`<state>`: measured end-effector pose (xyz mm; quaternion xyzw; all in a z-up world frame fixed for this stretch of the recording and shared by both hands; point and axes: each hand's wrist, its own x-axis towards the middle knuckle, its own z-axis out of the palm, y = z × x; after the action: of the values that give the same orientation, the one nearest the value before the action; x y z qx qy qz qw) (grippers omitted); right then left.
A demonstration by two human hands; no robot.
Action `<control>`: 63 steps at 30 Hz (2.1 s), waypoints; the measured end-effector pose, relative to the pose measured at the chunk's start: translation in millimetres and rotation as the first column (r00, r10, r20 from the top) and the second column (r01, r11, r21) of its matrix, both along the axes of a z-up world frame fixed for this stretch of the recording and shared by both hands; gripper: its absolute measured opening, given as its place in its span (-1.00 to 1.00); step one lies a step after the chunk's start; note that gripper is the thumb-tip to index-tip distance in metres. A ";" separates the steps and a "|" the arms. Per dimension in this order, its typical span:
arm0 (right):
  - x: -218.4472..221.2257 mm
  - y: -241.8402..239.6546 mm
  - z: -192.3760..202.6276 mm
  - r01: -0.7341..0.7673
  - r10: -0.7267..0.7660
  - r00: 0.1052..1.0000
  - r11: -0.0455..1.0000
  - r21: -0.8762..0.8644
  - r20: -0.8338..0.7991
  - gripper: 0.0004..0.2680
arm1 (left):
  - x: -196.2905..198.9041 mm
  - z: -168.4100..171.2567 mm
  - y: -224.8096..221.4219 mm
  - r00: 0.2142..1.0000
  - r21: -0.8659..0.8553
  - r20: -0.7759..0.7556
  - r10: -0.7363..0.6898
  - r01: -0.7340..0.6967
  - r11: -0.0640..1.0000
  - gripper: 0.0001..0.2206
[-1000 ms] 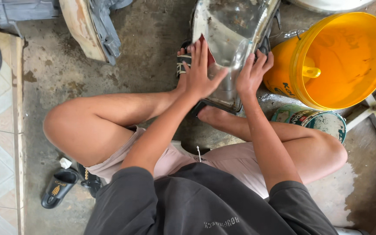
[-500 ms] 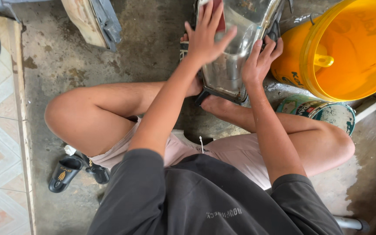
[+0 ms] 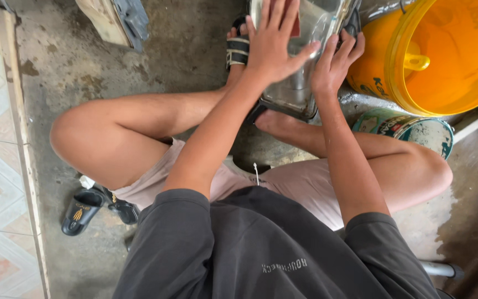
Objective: The person scrubs a car headlight with a red abrasive pad, moving it in circular and back-and-forth motions across the surface. The person occasionally pauses to wipe the headlight with their hand.
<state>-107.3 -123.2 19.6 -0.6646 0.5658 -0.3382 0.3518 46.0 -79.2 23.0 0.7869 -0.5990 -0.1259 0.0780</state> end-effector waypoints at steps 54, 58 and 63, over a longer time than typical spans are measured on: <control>1.4 -1.2 -19.5 0.022 -0.019 0.986 1.000 -0.014 0.167 -0.52 | 4.1 50.1 -2.9 0.997 0.174 0.080 -0.025 0.011 0.985 -0.16; -20.6 -24.0 -55.3 -0.106 0.110 0.994 0.965 -0.239 0.003 -0.63 | -26.8 67.3 22.6 0.972 0.253 0.156 -0.175 0.132 0.958 0.25; 5.5 -4.2 -9.5 0.073 -0.077 0.992 0.997 0.039 0.103 -0.54 | -2.3 38.7 -0.6 0.993 0.113 0.089 -0.071 0.061 0.992 0.07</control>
<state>-101.7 -127.3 10.2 -0.6181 0.5770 -0.3753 0.3796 43.8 -79.8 61.7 0.7747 -0.6199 -0.1245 0.0022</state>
